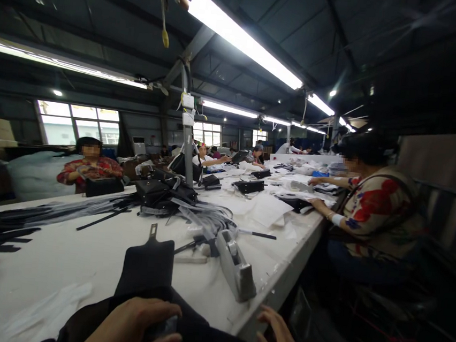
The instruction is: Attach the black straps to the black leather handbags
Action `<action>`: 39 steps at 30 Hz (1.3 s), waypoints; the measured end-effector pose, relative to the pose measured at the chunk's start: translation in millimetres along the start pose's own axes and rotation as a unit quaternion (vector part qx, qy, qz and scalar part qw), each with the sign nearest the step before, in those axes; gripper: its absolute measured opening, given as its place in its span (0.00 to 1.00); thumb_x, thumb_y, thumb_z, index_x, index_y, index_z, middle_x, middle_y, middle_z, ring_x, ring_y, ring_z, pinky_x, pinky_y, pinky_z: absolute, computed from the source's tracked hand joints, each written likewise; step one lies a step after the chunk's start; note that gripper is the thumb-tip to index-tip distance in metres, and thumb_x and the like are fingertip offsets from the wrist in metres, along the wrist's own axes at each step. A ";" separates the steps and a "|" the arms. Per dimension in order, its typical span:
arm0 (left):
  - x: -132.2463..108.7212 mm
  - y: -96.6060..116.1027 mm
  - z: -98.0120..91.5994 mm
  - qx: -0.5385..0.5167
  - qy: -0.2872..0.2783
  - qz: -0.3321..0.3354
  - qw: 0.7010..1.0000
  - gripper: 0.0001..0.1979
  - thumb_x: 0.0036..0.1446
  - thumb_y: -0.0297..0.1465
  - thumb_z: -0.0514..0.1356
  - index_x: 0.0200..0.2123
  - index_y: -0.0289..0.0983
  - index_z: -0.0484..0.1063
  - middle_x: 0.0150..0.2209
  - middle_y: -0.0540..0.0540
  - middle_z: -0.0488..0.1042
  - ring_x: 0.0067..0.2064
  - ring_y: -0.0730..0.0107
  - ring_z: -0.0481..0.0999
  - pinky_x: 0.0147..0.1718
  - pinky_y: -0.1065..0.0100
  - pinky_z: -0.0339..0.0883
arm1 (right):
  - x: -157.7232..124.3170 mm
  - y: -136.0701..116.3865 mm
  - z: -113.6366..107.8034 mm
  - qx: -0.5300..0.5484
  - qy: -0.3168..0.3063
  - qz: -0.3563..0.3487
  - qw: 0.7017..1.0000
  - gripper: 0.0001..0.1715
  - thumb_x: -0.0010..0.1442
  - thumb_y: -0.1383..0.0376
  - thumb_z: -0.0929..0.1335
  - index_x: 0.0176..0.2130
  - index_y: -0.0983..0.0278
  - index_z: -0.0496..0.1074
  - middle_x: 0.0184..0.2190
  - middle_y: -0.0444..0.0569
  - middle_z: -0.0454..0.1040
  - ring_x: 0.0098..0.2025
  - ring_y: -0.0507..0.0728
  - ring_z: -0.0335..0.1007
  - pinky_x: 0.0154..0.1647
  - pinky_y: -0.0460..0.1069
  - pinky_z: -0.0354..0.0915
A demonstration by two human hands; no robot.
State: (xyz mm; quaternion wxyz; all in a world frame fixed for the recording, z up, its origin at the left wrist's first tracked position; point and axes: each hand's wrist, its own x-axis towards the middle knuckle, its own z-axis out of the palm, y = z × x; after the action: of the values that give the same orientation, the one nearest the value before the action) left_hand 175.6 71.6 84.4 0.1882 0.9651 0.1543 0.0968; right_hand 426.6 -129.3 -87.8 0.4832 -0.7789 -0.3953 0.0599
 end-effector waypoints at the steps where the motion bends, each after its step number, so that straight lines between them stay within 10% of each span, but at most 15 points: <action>1: 1.8 2.4 0.3 -0.001 -0.005 -0.005 1.000 0.12 0.58 0.40 0.64 0.41 0.42 0.80 0.37 0.47 0.83 0.40 0.60 0.81 0.40 0.72 0.67 | 0.7 -21.0 -0.3 -0.014 0.010 -0.058 0.998 0.25 0.61 0.51 0.66 0.53 0.59 0.75 0.59 0.55 0.73 0.60 0.66 0.70 0.61 0.56 0.67; 6: 11.2 16.0 -1.5 -0.052 -0.021 -0.012 0.998 0.14 0.62 0.41 0.59 0.42 0.39 0.78 0.39 0.45 0.82 0.40 0.60 0.81 0.38 0.70 0.68 | 13.4 -133.5 19.4 0.030 -0.142 -0.328 0.933 0.41 0.59 0.56 0.73 0.67 0.58 0.60 0.65 0.54 0.65 0.67 0.64 0.59 0.68 0.57 0.58; 11: 7.2 16.6 -11.5 -0.195 0.014 -0.013 0.981 0.18 0.66 0.39 0.56 0.54 0.37 0.73 0.50 0.43 0.80 0.49 0.60 0.79 0.49 0.67 0.69 | 24.0 -181.3 26.3 0.105 -0.196 -0.170 0.960 0.41 0.58 0.64 0.72 0.67 0.60 0.61 0.65 0.54 0.66 0.65 0.65 0.62 0.68 0.58 0.58; 24: 0.5 9.7 -24.1 -0.123 -0.031 -0.016 0.992 0.14 0.63 0.35 0.59 0.49 0.40 0.79 0.46 0.47 0.81 0.48 0.61 0.79 0.49 0.68 0.68 | 27.8 -126.9 20.7 0.189 -0.258 -0.004 0.948 0.18 0.55 0.57 0.74 0.44 0.63 0.80 0.42 0.49 0.82 0.48 0.63 0.76 0.52 0.55 0.69; 39: 8.3 20.5 -37.0 -0.111 -0.145 -0.130 0.975 0.18 0.62 0.44 0.58 0.41 0.37 0.82 0.33 0.48 0.82 0.33 0.66 0.78 0.33 0.71 0.66 | 26.4 -147.9 29.9 0.316 -0.361 0.076 0.874 0.16 0.51 0.63 0.75 0.41 0.63 0.82 0.35 0.46 0.83 0.39 0.58 0.77 0.42 0.49 0.68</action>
State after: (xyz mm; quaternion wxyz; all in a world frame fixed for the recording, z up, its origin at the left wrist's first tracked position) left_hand 179.7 68.6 127.3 0.3251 0.9138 0.2374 -0.0532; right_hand 347.8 -57.8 22.4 0.5211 -0.5368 -0.4415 0.4953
